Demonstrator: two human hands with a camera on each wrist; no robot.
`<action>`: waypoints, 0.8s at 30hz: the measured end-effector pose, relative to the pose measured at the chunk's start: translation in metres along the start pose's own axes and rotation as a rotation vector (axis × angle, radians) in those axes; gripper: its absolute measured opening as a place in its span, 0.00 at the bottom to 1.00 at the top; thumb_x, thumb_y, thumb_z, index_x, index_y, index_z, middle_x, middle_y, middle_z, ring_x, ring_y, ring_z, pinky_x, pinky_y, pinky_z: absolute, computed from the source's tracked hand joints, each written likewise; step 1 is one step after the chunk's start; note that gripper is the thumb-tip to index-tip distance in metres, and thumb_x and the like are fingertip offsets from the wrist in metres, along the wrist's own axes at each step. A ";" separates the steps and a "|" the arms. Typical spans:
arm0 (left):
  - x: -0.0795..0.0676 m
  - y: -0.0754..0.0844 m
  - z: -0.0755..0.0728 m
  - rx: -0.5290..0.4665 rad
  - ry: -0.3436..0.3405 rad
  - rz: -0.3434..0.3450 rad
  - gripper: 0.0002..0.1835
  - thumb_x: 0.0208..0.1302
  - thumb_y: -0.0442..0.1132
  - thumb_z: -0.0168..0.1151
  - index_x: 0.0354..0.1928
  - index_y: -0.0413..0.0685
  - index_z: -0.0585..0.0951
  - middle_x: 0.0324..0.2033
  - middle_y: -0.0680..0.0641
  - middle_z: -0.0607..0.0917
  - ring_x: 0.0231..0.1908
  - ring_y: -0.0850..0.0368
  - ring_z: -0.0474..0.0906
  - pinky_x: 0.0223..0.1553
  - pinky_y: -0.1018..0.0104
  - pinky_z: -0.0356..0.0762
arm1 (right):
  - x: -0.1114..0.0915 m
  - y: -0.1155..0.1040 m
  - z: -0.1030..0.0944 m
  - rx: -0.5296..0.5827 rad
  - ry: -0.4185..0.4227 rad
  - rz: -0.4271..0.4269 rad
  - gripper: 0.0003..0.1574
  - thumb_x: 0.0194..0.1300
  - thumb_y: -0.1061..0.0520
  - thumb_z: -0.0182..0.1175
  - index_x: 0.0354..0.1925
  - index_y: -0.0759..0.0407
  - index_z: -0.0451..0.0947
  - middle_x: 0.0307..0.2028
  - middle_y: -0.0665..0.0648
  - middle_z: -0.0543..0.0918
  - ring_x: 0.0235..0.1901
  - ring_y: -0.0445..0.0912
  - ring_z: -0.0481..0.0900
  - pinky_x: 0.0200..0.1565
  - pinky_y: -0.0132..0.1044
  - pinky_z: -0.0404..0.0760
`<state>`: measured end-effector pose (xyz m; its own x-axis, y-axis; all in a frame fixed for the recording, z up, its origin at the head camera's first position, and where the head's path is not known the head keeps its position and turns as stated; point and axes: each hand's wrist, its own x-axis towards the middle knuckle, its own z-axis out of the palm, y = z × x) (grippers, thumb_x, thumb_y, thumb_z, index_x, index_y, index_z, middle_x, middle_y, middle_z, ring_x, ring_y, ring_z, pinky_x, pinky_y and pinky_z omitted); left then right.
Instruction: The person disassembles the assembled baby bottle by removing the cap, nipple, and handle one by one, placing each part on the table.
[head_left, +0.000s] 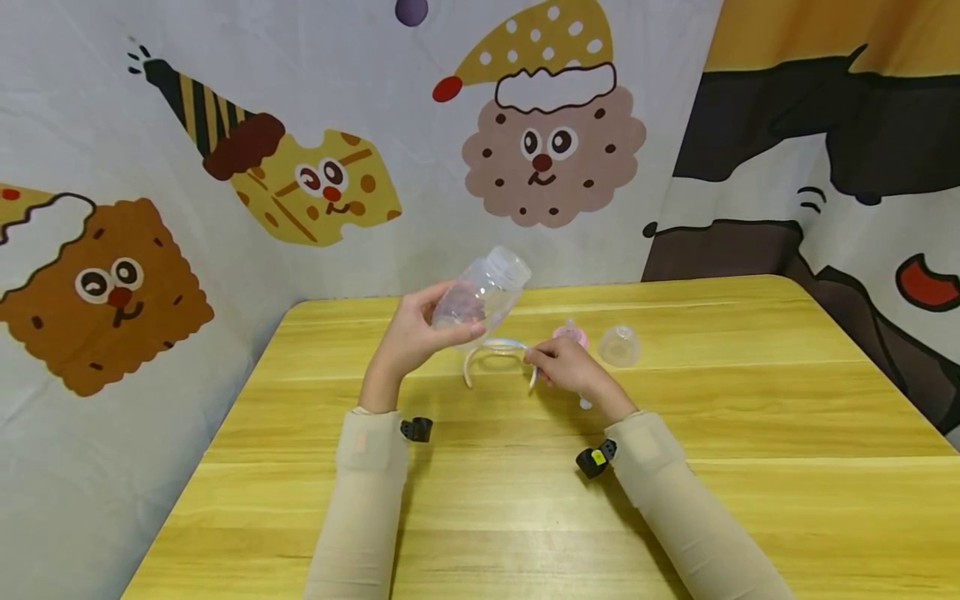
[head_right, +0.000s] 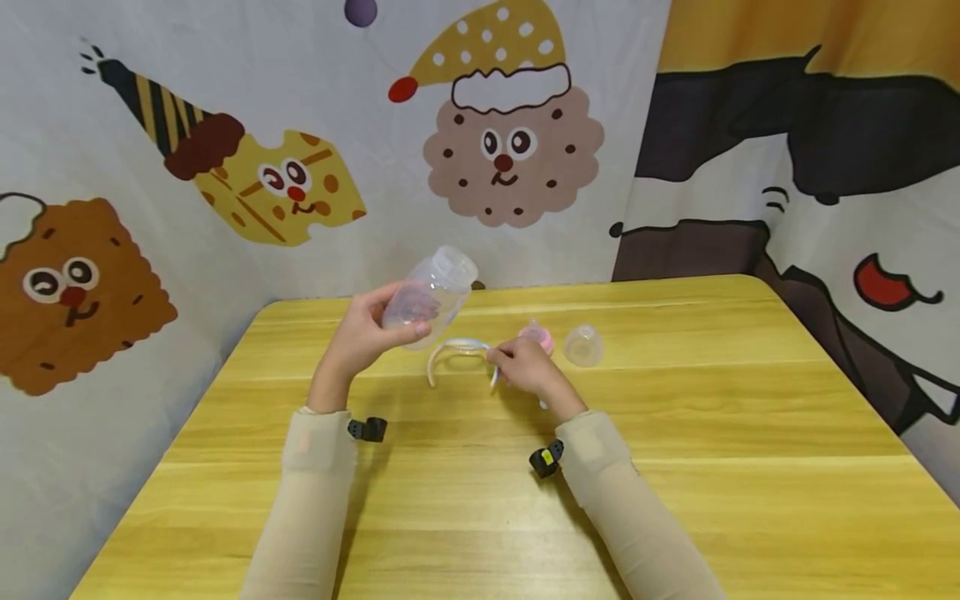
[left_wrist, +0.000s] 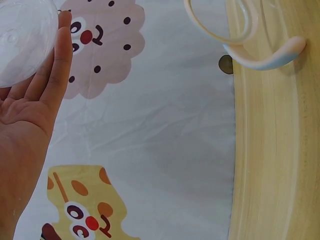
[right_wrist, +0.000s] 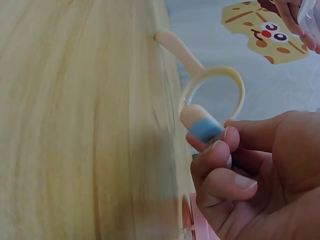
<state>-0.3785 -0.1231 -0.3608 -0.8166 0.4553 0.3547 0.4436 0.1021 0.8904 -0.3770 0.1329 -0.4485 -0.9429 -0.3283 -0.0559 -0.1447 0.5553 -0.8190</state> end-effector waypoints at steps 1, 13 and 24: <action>-0.001 0.003 0.001 0.001 -0.001 -0.001 0.26 0.56 0.36 0.72 0.57 0.40 0.79 0.43 0.40 0.85 0.37 0.54 0.81 0.37 0.61 0.82 | 0.000 0.000 0.000 -0.001 -0.003 0.009 0.23 0.76 0.54 0.49 0.29 0.66 0.80 0.14 0.51 0.71 0.14 0.41 0.62 0.17 0.31 0.58; -0.001 0.008 0.002 -0.005 -0.011 -0.004 0.27 0.55 0.36 0.73 0.58 0.36 0.78 0.44 0.39 0.84 0.38 0.53 0.81 0.38 0.61 0.82 | -0.002 0.000 -0.001 -0.009 -0.038 0.052 0.22 0.76 0.54 0.49 0.30 0.66 0.79 0.15 0.51 0.71 0.15 0.41 0.63 0.18 0.31 0.60; -0.001 0.009 0.002 0.011 0.047 -0.011 0.26 0.58 0.35 0.70 0.59 0.42 0.75 0.49 0.41 0.80 0.48 0.50 0.77 0.49 0.58 0.78 | -0.003 -0.001 -0.004 0.000 -0.057 0.097 0.21 0.76 0.52 0.49 0.41 0.67 0.82 0.19 0.53 0.74 0.19 0.42 0.67 0.22 0.32 0.64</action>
<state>-0.3727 -0.1212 -0.3537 -0.8379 0.4119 0.3581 0.4383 0.1168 0.8912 -0.3753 0.1363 -0.4450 -0.9339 -0.3157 -0.1678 -0.0532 0.5869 -0.8079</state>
